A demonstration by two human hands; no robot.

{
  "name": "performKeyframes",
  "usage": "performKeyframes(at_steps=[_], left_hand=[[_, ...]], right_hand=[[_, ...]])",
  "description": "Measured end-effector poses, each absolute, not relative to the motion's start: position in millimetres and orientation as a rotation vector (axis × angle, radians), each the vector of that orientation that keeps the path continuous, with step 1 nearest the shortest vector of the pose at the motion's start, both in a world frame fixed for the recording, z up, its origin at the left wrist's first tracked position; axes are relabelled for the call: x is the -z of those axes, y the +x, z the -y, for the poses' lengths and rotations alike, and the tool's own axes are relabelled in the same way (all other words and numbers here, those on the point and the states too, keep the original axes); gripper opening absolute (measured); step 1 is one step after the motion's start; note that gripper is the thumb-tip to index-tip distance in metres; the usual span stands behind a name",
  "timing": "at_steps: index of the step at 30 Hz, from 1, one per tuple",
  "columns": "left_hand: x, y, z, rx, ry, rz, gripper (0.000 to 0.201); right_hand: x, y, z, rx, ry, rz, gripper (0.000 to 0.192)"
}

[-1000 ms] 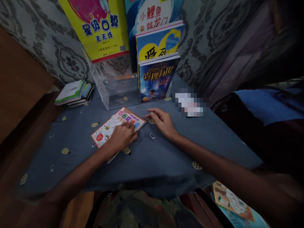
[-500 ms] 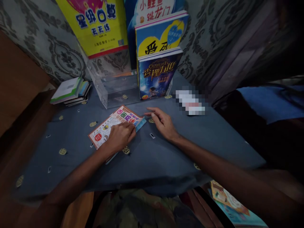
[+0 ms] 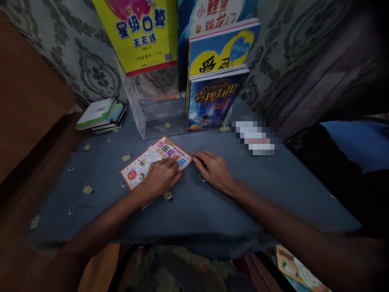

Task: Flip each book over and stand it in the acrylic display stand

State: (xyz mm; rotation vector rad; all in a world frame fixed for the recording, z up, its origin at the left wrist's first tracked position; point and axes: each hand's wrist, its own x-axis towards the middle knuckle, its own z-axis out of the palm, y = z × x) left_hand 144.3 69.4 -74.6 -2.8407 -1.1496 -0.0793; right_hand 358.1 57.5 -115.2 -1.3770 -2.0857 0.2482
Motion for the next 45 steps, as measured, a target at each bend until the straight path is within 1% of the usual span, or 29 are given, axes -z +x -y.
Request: performKeyframes(at_steps=[3, 5, 8, 11, 16, 21, 25, 31, 41, 43, 45], left_hand=[[74, 122, -79, 0.148, -2.867, 1.175, 0.025], [75, 103, -83, 0.179, -2.809, 1.261, 0.03], [76, 79, -83, 0.149, -2.74, 1.379, 0.039], [74, 69, -73, 0.072, -2.669, 1.466, 0.04], [71, 72, -61, 0.01, -2.511, 1.602, 0.041], [70, 78, -61, -0.059, -2.498, 1.611, 0.039], [70, 83, -58, -0.111, -2.494, 1.611, 0.045], [75, 95, -45, -0.185, -2.431, 1.654, 0.049], [71, 107, -17, -0.262, -2.419, 1.645, 0.053], [72, 108, -8, -0.23, -2.432, 1.623, 0.057], [75, 104, 1, -0.208, -2.464, 1.584, 0.065]], right_hand=[[114, 357, -51, -0.185, -1.389, 2.194, 0.038], [114, 356, -48, -0.146, -1.374, 2.257, 0.039], [113, 351, -50, -0.114, -1.353, 2.306, 0.039], [108, 342, -66, -0.131, -1.362, 2.346, 0.039], [99, 323, -106, -0.155, -1.379, 2.388, 0.04], [101, 307, -130, -0.156, -1.351, 2.434, 0.041], [108, 303, -133, -0.176, -1.359, 2.432, 0.038], [120, 305, -137, -0.169, -1.31, 2.459, 0.042], [120, 305, -140, -0.096, -1.251, 2.534, 0.041], [121, 304, -140, -0.082, -1.233, 2.557, 0.041], [122, 303, -141, -0.067, -1.217, 2.579, 0.042]])
